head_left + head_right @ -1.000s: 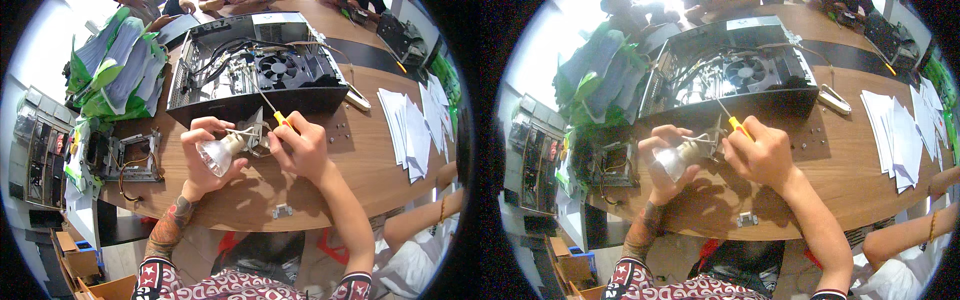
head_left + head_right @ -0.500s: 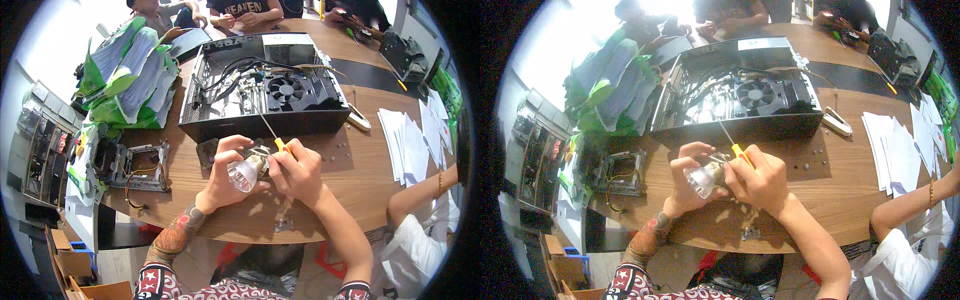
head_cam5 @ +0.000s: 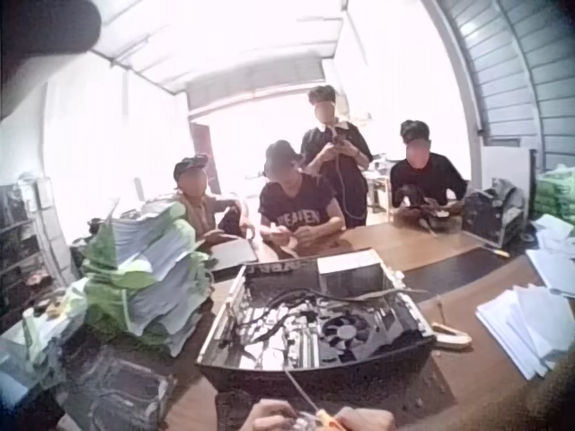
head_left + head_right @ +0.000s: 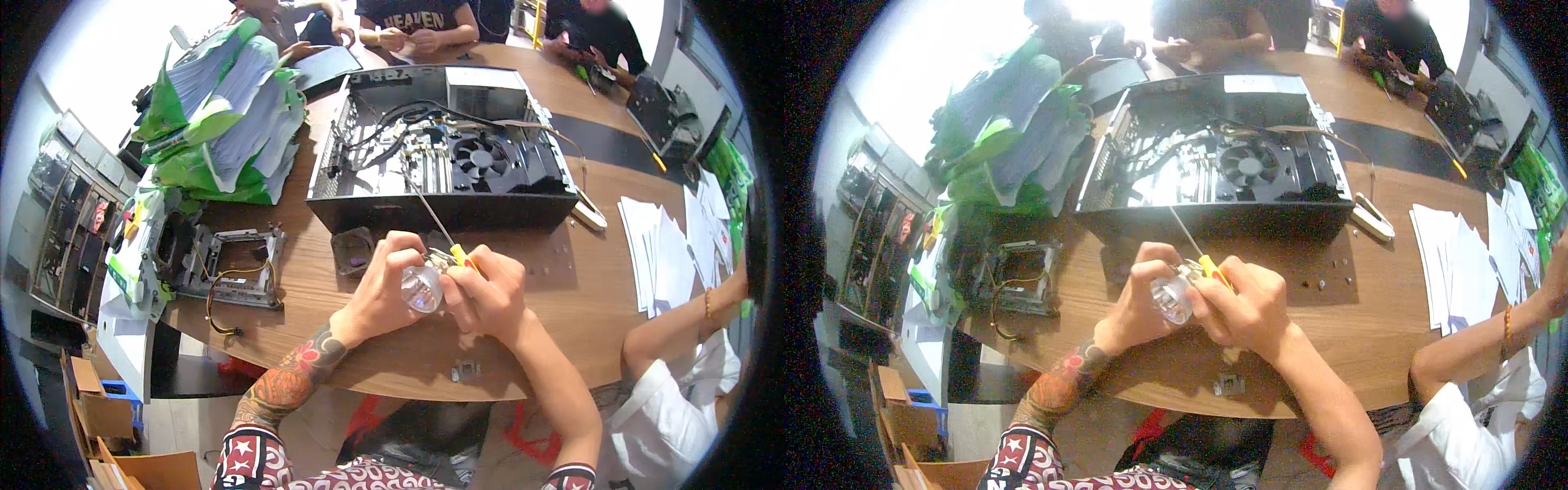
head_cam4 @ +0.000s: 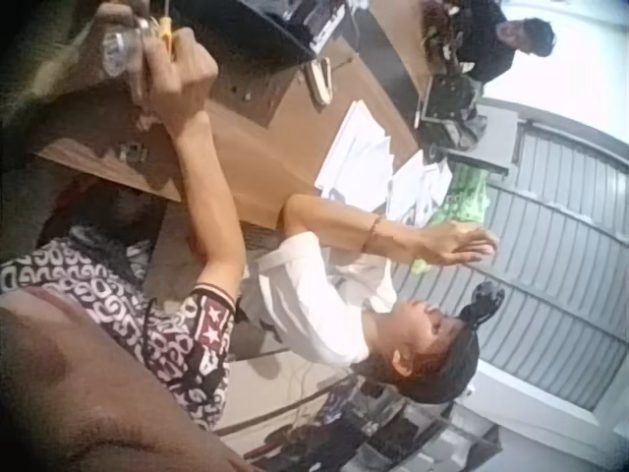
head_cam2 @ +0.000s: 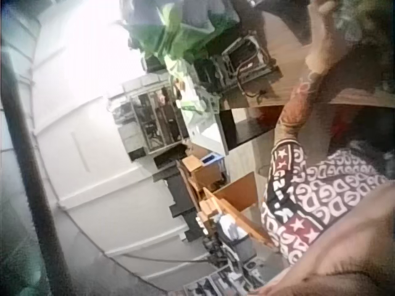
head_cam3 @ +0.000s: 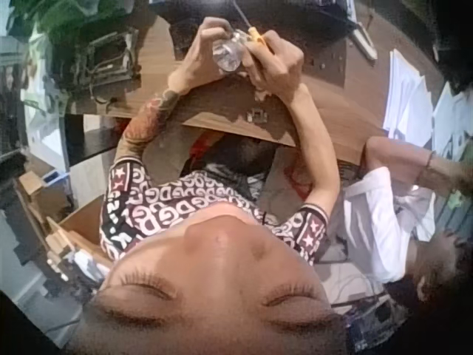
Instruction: The person disassembles a projector lamp assembly beside a computer case, loosening screws with a screwdriver and removing the metal casing from the bulb by hand.
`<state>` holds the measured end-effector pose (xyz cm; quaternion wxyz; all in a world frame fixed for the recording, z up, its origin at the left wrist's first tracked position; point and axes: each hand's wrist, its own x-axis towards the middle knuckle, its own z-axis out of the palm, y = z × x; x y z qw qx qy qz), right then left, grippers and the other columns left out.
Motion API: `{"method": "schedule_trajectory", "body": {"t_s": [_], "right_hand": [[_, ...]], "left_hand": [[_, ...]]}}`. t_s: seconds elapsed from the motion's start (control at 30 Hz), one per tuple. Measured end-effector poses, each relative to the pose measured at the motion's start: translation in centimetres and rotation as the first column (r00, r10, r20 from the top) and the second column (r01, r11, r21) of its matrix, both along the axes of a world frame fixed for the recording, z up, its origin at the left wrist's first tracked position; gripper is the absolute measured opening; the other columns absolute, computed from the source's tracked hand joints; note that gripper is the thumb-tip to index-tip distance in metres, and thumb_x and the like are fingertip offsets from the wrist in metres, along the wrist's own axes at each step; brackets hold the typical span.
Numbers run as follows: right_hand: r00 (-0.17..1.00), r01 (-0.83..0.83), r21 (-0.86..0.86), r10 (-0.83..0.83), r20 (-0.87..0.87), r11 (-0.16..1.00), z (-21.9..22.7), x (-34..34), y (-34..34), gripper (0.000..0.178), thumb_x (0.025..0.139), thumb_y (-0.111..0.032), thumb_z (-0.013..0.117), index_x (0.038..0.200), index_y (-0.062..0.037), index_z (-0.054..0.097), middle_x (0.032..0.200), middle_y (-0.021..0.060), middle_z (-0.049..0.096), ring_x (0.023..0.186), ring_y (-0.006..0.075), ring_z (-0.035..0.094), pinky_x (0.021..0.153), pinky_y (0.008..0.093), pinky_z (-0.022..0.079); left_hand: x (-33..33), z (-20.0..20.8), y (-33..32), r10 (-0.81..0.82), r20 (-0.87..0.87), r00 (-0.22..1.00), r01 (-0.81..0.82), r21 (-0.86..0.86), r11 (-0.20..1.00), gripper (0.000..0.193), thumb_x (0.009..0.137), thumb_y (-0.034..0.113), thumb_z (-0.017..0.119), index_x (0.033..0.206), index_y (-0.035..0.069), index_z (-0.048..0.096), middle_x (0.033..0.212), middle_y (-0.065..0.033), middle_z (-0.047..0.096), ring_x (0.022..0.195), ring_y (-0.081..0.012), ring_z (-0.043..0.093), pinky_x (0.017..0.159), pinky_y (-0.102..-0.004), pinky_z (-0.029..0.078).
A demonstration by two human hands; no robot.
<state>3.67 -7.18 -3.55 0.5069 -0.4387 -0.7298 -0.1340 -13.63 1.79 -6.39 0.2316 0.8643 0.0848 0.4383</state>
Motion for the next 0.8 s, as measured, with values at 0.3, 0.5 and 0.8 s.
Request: {"method": "schedule_trajectory", "body": {"t_s": [0.3,0.5,0.8], "right_hand": [[0.997,0.016,-0.008,-0.016,0.078,1.0,0.3,0.1,-0.8,0.015,0.078,-0.018,0.074,0.08,-0.0079,0.064,0.067,0.0077,0.051,0.051,0.0229,0.052,0.045,0.0334,0.042],[0.996,-0.016,-0.064,0.022,0.086,0.998,0.0,-0.3,-0.8,0.023,0.072,-0.021,0.076,0.078,-0.0055,0.06,0.068,0.011,0.05,0.053,0.0248,0.05,0.046,0.0339,0.039],[0.988,0.093,-0.028,-0.088,0.127,0.995,-0.2,-0.1,-0.5,0.015,0.074,-0.012,0.073,0.073,-0.0073,0.059,0.067,0.0084,0.05,0.05,0.0228,0.051,0.042,0.0339,0.042]], "left_hand": [[0.1,0.0,-0.3,-0.053,0.075,0.996,0.05,0.049,0.998,0.081,0.056,-0.001,0.08,0.119,0.009,0.031,0.109,-0.0207,0.048,0.093,-0.0393,0.052,0.08,-0.0447,0.045],[-0.1,0.0,-0.5,-0.065,0.072,0.995,0.065,0.009,0.998,0.08,0.063,0.002,0.081,0.123,0.008,0.028,0.109,-0.0215,0.047,0.096,-0.0416,0.054,0.082,-0.0451,0.048],[0.6,0.9,-1.0,-0.059,0.088,0.994,0.073,-0.16,0.984,0.067,0.066,0.002,0.08,0.12,0.006,0.041,0.108,-0.0177,0.047,0.095,-0.0374,0.055,0.082,-0.0412,0.049]]}}
